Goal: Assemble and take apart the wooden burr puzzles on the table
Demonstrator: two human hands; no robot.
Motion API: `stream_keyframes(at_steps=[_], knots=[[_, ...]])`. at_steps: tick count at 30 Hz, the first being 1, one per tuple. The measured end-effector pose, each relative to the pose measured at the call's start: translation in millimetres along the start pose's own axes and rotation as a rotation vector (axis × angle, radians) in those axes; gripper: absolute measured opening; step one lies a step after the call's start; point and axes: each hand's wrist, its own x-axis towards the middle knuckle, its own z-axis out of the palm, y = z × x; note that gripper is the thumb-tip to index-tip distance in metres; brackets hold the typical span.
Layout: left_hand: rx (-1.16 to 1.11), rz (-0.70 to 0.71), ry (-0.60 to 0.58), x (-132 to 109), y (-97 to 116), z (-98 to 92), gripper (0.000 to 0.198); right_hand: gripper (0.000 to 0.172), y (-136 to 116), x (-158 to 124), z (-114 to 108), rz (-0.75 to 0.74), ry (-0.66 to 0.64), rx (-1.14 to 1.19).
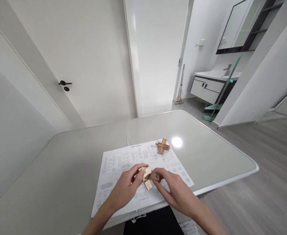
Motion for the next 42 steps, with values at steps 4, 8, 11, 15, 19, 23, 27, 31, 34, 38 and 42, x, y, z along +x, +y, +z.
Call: stream_keyframes(at_steps=[4,8,11,15,19,23,27,31,34,38,42], knots=[[0.057,-0.013,-0.002,0.7,4.4,1.3,0.052,0.023,2.4,-3.7,1.1,-0.012,-0.007,-0.045],[0.144,-0.009,-0.006,2.1,5.5,2.9,0.05,0.028,4.9,-5.1,1.6,-0.006,-0.016,-0.076],[0.181,-0.001,-0.028,3.2,4.8,4.6,0.05,0.028,5.1,-5.2,1.6,0.014,-0.022,-0.063],[0.163,0.002,-0.032,4.8,5.5,6.0,0.051,0.024,2.0,-5.2,2.5,0.034,0.014,-0.002],[0.112,0.01,-0.039,3.2,9.1,4.1,0.051,0.025,-2.6,-4.3,2.0,0.057,0.025,0.015],[0.055,-0.006,-0.082,-2.9,10.9,0.9,0.049,0.023,-4.2,-3.4,-0.1,0.102,0.049,0.105],[0.042,0.029,-0.149,-4.1,6.5,2.4,0.069,0.021,-1.9,-4.6,-1.1,0.135,0.079,0.165],[0.126,0.085,-0.101,2.5,-2.1,7.8,0.063,0.02,-1.0,-6.6,-2.5,0.138,0.056,0.195],[0.244,0.182,-0.042,6.2,-6.4,9.9,0.062,0.018,-2.0,-6.9,-4.2,0.134,0.037,0.191],[0.287,0.246,-0.009,5.8,-7.3,10.3,0.062,0.021,-2.4,-5.7,-5.2,0.097,0.066,0.182],[0.156,0.162,-0.049,3.1,-4.9,10.5,0.066,0.023,1.9,-6.3,-5.9,0.087,0.089,0.192]])
